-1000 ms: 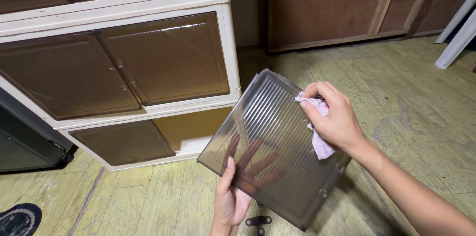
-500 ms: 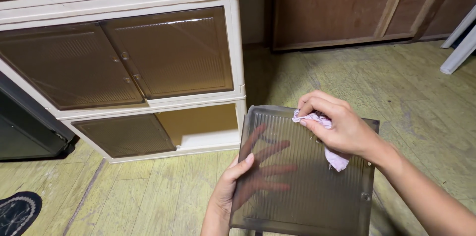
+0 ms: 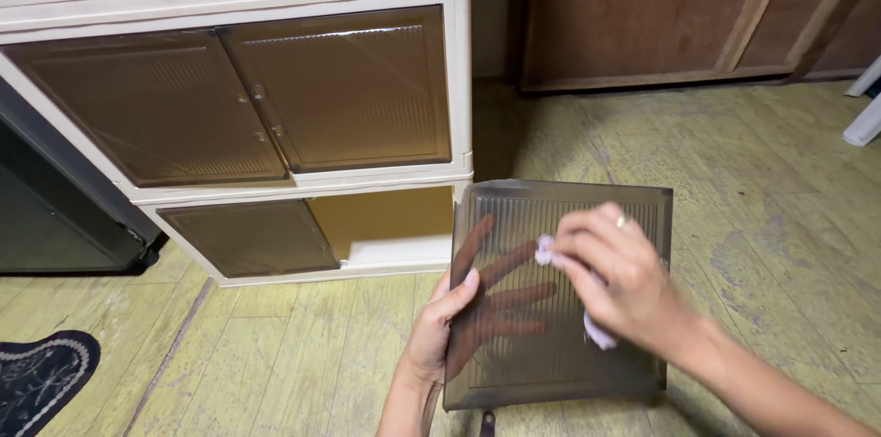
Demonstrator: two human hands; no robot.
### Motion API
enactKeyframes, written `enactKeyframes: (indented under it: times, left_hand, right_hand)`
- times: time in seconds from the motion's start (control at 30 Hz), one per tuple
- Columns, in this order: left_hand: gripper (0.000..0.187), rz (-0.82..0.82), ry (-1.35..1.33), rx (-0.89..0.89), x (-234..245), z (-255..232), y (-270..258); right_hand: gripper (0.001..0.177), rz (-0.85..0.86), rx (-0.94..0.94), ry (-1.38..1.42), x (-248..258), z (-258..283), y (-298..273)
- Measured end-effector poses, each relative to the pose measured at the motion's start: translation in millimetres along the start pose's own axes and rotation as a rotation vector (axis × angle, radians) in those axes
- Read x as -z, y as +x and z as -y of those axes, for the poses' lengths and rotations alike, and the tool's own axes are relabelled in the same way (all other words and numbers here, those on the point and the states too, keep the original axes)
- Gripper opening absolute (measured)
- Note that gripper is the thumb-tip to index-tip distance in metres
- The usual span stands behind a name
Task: The person wipes a translucent brown plastic cabinet door with a cloth, then places it back into the bottom compartment of a modular storage unit. They also wipe small metal hardware pieces on the floor.
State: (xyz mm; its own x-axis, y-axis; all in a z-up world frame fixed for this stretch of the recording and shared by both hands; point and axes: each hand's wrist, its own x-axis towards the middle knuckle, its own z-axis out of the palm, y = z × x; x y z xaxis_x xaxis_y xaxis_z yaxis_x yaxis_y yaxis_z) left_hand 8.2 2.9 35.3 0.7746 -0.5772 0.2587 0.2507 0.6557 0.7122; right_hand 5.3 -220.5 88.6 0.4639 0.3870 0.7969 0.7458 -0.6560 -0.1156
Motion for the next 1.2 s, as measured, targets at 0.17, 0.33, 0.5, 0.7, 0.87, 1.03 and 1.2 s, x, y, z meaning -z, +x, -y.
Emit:
enactKeyframes:
  times: [0.17,0.33,0.5,0.7,0.87,1.03,1.2]
  left_hand:
    - [0.083,-0.021,-0.021,0.016,-6,0,1]
    - [0.081,-0.034,-0.057,0.004,-2,2,-6]
    - [0.077,-0.026,-0.07,0.042,3,8,-4]
    - [0.076,-0.012,-0.068,0.03,-1,10,0]
    - [0.075,-0.08,-0.038,0.005,5,13,-1]
    - [0.077,-0.05,-0.048,0.026,4,15,4]
    - [0.08,0.0,-0.059,0.071,-9,16,9]
  right_hand:
    - [0.016,-0.138,0.004,-0.079,4,-16,22]
    - [0.018,-0.086,0.076,-0.023,-10,14,-1]
    - [0.026,-0.034,0.134,-0.126,0,-1,-4]
    - [0.03,-0.045,0.124,-0.134,6,-19,4]
    - [0.042,0.1,0.213,-0.04,-2,13,-40]
    - [0.037,0.099,0.19,-0.013,0,9,-40]
    - [0.021,-0.102,0.054,-0.066,-1,-19,3]
